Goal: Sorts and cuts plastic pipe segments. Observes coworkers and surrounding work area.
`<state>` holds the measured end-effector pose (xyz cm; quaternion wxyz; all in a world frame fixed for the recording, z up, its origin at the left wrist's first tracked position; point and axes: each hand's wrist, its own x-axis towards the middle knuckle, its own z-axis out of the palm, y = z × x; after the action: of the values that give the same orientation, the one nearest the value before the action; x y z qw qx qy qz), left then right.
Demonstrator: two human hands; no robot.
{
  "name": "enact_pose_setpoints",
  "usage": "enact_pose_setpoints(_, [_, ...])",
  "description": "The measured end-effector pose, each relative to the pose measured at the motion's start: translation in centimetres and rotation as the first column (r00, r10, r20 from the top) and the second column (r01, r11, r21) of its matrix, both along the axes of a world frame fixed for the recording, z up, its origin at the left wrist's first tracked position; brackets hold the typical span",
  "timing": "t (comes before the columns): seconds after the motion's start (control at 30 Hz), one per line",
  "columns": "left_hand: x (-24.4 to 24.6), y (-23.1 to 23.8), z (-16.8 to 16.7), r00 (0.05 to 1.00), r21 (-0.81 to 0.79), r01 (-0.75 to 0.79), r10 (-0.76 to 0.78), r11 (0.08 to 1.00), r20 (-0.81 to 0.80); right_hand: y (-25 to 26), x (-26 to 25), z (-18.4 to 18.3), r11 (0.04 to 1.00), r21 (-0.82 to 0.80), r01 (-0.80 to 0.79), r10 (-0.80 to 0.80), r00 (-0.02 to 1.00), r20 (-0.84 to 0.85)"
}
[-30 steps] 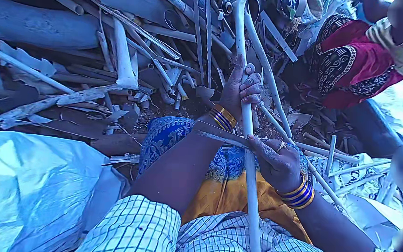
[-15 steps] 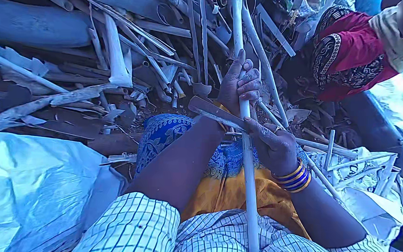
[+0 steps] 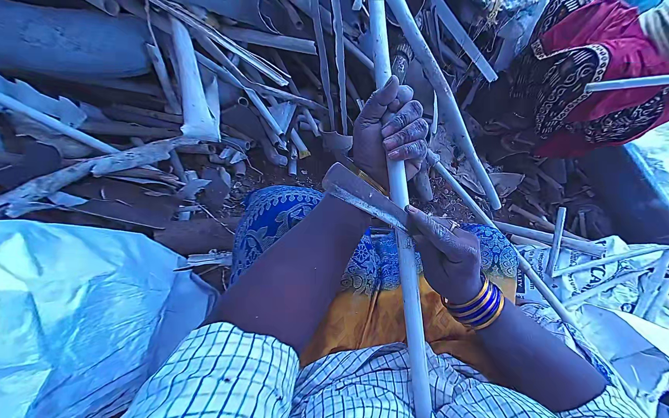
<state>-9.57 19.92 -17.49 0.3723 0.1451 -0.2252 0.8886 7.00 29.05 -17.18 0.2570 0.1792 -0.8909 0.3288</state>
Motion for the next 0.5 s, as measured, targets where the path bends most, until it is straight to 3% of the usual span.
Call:
enact_pose_setpoints(0.17, [-0.2,0.2,-0.2,0.999,-0.061,-0.044,0.044,0.997,-0.013,0.5,0.6,0.1,0.997,0.078,-0.008,0.011,0.999,-0.032])
enact_pose_setpoints(0.27, [-0.2,0.4,-0.3,0.999,0.003,0.045,-0.045,0.999,-0.007,0.0,-1.8,0.1,0.998,-0.057,0.005,-0.007,1.0,-0.031])
enact_pose_setpoints(0.37, [-0.1,-0.2,0.3,1.0,0.01,0.013,-0.013,1.0,0.002,-0.9,-1.0,-0.8,0.983,-0.179,-0.028,0.021,0.999,-0.036])
enact_pose_setpoints(0.5, [-0.6,-0.2,-0.1,0.999,0.015,-0.038,0.039,0.999,-0.019,-0.5,0.2,-1.3,0.988,-0.141,-0.055,0.051,0.998,-0.029])
